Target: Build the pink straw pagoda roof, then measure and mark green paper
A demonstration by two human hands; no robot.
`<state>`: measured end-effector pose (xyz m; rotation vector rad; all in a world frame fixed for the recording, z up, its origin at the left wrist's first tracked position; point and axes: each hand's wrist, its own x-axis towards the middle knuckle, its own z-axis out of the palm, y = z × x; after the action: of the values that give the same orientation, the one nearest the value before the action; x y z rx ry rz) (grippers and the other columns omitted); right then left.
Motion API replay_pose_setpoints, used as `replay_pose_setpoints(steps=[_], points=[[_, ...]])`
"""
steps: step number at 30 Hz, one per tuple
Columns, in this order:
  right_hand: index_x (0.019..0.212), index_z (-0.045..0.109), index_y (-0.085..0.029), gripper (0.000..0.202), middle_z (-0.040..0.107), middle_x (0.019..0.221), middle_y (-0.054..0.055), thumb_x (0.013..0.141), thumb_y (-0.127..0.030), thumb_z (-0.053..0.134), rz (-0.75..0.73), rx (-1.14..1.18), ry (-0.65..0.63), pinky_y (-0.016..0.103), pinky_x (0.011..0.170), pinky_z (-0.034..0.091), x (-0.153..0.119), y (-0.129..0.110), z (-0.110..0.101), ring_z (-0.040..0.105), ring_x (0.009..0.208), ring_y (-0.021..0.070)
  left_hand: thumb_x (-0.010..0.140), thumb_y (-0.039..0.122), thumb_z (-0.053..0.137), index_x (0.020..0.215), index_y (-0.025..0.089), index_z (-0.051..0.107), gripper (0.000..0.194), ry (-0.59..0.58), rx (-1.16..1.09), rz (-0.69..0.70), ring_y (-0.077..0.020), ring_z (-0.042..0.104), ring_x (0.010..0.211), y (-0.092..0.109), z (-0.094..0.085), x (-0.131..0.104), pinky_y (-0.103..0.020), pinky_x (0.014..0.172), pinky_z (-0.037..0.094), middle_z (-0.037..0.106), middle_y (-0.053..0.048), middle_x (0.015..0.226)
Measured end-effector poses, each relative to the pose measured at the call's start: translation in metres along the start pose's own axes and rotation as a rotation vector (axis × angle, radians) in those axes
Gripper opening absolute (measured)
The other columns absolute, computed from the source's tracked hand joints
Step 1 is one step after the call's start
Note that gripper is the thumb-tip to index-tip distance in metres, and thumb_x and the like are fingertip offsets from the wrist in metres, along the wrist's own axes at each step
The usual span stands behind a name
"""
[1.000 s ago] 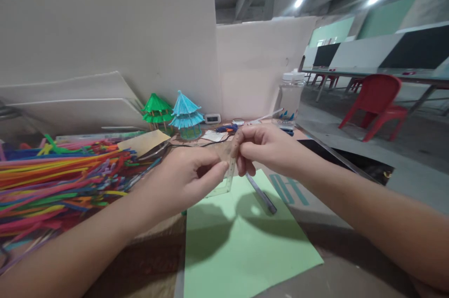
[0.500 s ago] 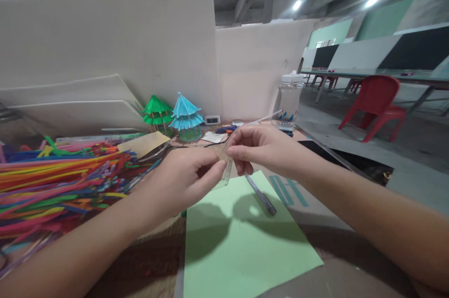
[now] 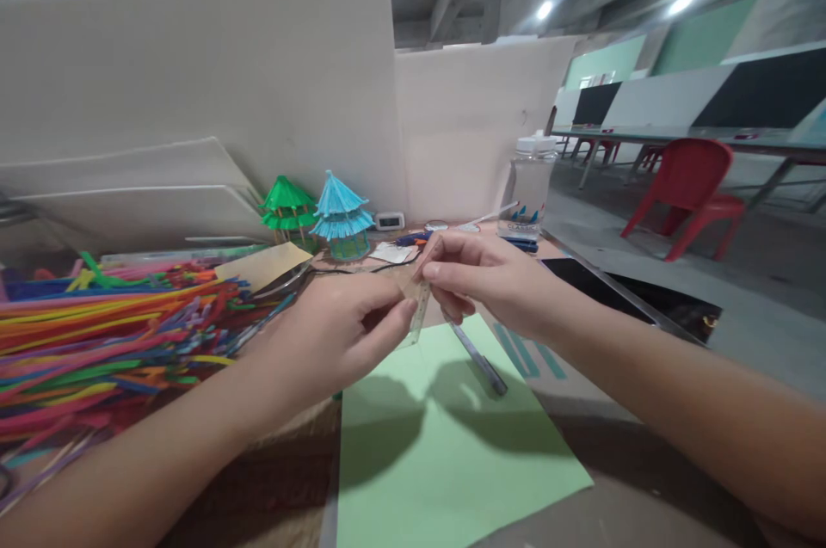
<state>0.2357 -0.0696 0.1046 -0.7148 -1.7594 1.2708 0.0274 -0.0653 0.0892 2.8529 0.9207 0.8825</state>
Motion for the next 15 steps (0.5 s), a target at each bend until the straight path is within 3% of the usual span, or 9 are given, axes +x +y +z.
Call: replay_pose_setpoints(steps=[7, 11, 15], points=[[0.071, 0.049, -0.020, 0.010, 0.037, 0.046, -0.011, 0.076, -0.017, 0.057, 0.069, 0.128, 0.070, 0.021, 0.043, 0.021, -0.0012, 0.0007, 0.0071, 0.026, 0.042, 0.0057, 0.097, 0.026, 0.048, 0.065, 0.018, 0.045, 0.032, 0.015, 0.060, 0.050, -0.0077, 0.039, 0.051, 0.0036, 0.0021, 0.0000, -0.024, 0.052, 0.026, 0.043, 0.006, 0.058], [0.069, 0.050, -0.019, 0.011, 0.041, 0.053, -0.009, 0.065, -0.010, 0.055, 0.055, 0.124, 0.132, 0.020, 0.044, 0.024, 0.0001, 0.0027, 0.0093, 0.029, 0.045, 0.0049, 0.096, 0.024, 0.047, 0.066, 0.018, 0.045, 0.031, 0.021, 0.047, 0.040, -0.0083, 0.038, 0.052, 0.0042, 0.0026, 0.0012, -0.024, 0.053, 0.027, 0.044, 0.005, 0.058], [0.082, 0.057, -0.019, 0.015, 0.042, 0.049, -0.009, 0.069, -0.010, 0.054, 0.082, 0.045, 0.077, 0.021, 0.044, 0.028, 0.0007, 0.0040, 0.0077, 0.035, 0.043, 0.0070, 0.098, 0.028, 0.043, 0.067, 0.018, 0.048, 0.034, -0.048, -0.088, -0.042, -0.0092, 0.043, 0.055, 0.0015, -0.0016, 0.0053, -0.024, 0.055, 0.030, 0.045, 0.005, 0.060]])
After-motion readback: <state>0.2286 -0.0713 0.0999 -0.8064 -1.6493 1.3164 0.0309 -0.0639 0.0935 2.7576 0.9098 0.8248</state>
